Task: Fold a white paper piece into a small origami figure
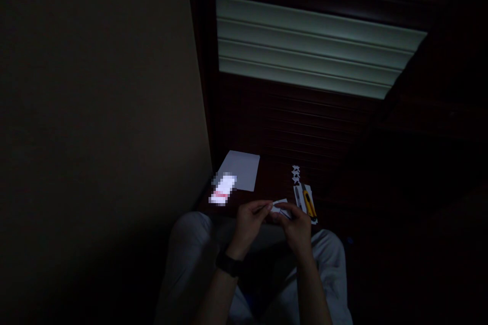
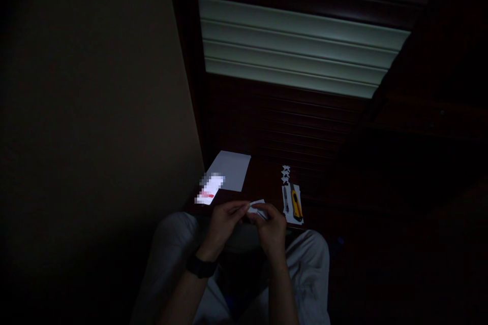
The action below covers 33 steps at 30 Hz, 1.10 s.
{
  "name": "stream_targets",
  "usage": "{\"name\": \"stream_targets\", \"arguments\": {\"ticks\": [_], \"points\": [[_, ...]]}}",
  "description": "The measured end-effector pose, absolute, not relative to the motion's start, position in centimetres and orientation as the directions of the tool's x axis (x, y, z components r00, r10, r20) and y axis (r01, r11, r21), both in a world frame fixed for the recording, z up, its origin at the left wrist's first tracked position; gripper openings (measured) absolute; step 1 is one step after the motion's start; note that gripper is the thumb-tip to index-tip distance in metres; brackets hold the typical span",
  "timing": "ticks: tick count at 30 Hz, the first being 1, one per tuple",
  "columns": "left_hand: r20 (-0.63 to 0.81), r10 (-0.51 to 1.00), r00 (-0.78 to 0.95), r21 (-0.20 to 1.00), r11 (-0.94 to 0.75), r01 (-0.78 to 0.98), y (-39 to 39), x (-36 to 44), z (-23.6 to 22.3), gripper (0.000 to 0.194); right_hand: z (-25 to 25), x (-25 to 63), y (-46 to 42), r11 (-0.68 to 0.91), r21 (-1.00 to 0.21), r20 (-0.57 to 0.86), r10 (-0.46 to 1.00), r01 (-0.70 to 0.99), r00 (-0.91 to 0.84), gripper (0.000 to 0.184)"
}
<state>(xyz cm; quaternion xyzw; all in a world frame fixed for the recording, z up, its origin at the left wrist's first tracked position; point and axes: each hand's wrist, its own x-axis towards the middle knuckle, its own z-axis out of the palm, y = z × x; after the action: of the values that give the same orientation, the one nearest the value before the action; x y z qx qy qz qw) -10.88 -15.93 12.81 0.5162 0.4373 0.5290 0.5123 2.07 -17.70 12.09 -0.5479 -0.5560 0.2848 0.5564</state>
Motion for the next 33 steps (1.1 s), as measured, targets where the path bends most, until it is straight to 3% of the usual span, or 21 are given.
{"name": "stream_targets", "arguments": {"ticks": [17,26,33], "points": [[0.160,0.985,0.065,0.987,-0.158,-0.036,-15.6,-11.0,12.0,0.028,12.3,1.9,-17.5,0.209,-0.948,0.273,0.922,0.241,0.275,0.015],[0.122,0.981,0.151,0.978,-0.094,-0.184,-15.7,-10.8,12.1,0.033,11.7,1.9,-17.3,0.180,-0.963,0.239,0.916,0.202,0.322,0.018],[0.107,0.987,0.120,0.978,-0.083,-0.190,-15.6,-11.0,12.2,0.033,11.5,1.8,-17.1,0.177,-0.964,0.237,0.909,0.197,0.342,0.019]]}}
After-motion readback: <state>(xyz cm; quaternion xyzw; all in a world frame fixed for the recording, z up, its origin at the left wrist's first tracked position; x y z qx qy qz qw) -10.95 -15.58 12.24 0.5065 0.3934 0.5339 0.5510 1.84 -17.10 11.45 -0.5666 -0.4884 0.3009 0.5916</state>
